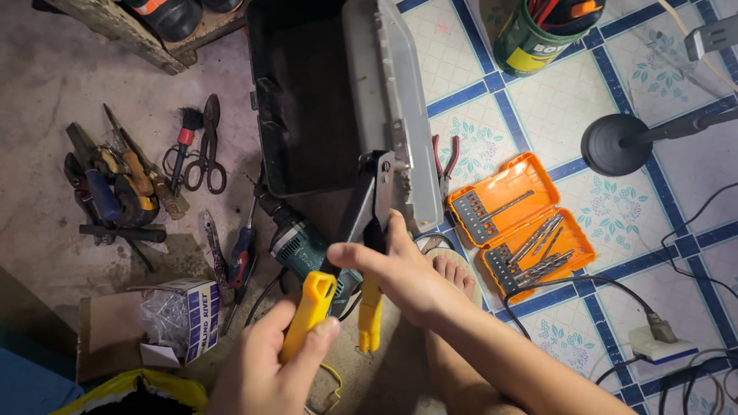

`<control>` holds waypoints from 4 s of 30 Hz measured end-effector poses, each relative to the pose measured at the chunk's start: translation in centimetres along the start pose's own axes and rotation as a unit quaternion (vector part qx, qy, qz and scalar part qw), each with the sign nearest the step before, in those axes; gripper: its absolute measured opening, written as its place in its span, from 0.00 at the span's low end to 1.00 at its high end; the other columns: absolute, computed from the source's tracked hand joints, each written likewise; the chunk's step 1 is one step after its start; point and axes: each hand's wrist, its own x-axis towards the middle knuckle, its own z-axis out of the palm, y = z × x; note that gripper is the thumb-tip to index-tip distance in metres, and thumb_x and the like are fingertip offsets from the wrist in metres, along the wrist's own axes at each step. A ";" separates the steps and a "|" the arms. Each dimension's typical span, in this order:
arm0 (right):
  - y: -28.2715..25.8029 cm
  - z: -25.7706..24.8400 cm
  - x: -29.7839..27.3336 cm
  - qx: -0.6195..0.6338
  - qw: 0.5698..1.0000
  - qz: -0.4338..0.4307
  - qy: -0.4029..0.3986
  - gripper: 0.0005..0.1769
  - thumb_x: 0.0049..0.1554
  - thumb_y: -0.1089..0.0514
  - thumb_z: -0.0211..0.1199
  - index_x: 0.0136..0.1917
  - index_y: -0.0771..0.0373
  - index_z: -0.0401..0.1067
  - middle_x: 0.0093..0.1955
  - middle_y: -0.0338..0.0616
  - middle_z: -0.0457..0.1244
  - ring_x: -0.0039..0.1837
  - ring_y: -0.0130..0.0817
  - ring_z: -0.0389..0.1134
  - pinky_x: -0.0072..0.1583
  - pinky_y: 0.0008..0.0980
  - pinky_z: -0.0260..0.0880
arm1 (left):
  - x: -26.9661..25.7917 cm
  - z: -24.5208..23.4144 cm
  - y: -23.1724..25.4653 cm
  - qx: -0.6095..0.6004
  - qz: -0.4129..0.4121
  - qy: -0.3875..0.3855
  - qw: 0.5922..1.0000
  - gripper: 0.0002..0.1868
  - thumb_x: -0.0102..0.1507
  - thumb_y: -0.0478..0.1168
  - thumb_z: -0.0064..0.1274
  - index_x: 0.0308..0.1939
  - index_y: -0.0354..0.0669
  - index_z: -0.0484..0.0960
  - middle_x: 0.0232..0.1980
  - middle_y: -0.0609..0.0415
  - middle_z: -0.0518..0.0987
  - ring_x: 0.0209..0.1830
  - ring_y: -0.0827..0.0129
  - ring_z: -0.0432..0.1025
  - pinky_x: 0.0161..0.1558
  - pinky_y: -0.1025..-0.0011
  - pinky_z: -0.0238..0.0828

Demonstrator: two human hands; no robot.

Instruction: Drill holes and use a rivet gun to attach a metal hinge to a toolbox.

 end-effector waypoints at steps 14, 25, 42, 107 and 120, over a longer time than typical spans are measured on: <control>-0.5 0.9 0.6 0.022 0.996 0.085 0.028 0.71 0.42 0.44 0.77 0.79 0.73 0.32 0.71 0.57 0.57 0.72 0.39 0.60 0.71 0.34 0.59 | 2.7 2.3 -2.7 -0.183 0.315 -0.026 0.931 0.25 0.61 0.43 0.56 0.57 0.29 0.73 0.51 0.46 0.75 0.54 0.62 0.71 0.55 0.65 0.63; 0.9 0.7 0.8 0.174 0.982 0.071 0.028 0.34 0.48 0.61 0.68 0.63 0.73 0.56 0.45 0.50 0.70 0.48 0.34 0.74 0.51 0.34 0.77 | 6.4 5.5 -2.5 -0.386 -0.048 -0.207 0.898 0.21 0.53 0.41 0.59 0.50 0.45 0.75 0.39 0.59 0.78 0.40 0.76 0.72 0.47 0.72 0.66; 5.9 0.0 2.4 0.328 0.942 0.072 -0.018 0.26 0.59 0.37 0.54 0.53 0.61 0.75 0.41 0.36 0.65 0.43 0.25 0.66 0.45 0.26 0.69 | 9.0 8.0 -3.8 -0.415 0.087 -0.170 0.890 0.10 0.60 0.40 0.48 0.33 0.35 0.79 0.24 0.49 0.79 0.19 0.66 0.73 0.24 0.68 0.71; 4.8 2.2 2.2 0.265 0.933 0.235 0.066 0.33 0.63 0.31 0.44 0.40 0.60 0.70 0.28 0.37 0.55 0.33 0.32 0.54 0.38 0.30 0.55 | 10.6 5.3 -5.4 -0.473 -0.054 -0.311 0.822 0.20 0.57 0.50 0.51 0.48 0.42 0.76 0.43 0.50 0.80 0.41 0.60 0.76 0.45 0.62 0.70; 4.4 -1.0 -0.1 0.202 0.943 0.241 0.113 0.32 0.62 0.31 0.47 0.41 0.60 0.74 0.32 0.49 0.65 0.34 0.37 0.61 0.41 0.33 0.63 | 7.9 7.2 -3.5 -0.465 0.091 -0.335 0.814 0.24 0.59 0.44 0.56 0.54 0.34 0.74 0.41 0.52 0.76 0.41 0.70 0.71 0.47 0.71 0.68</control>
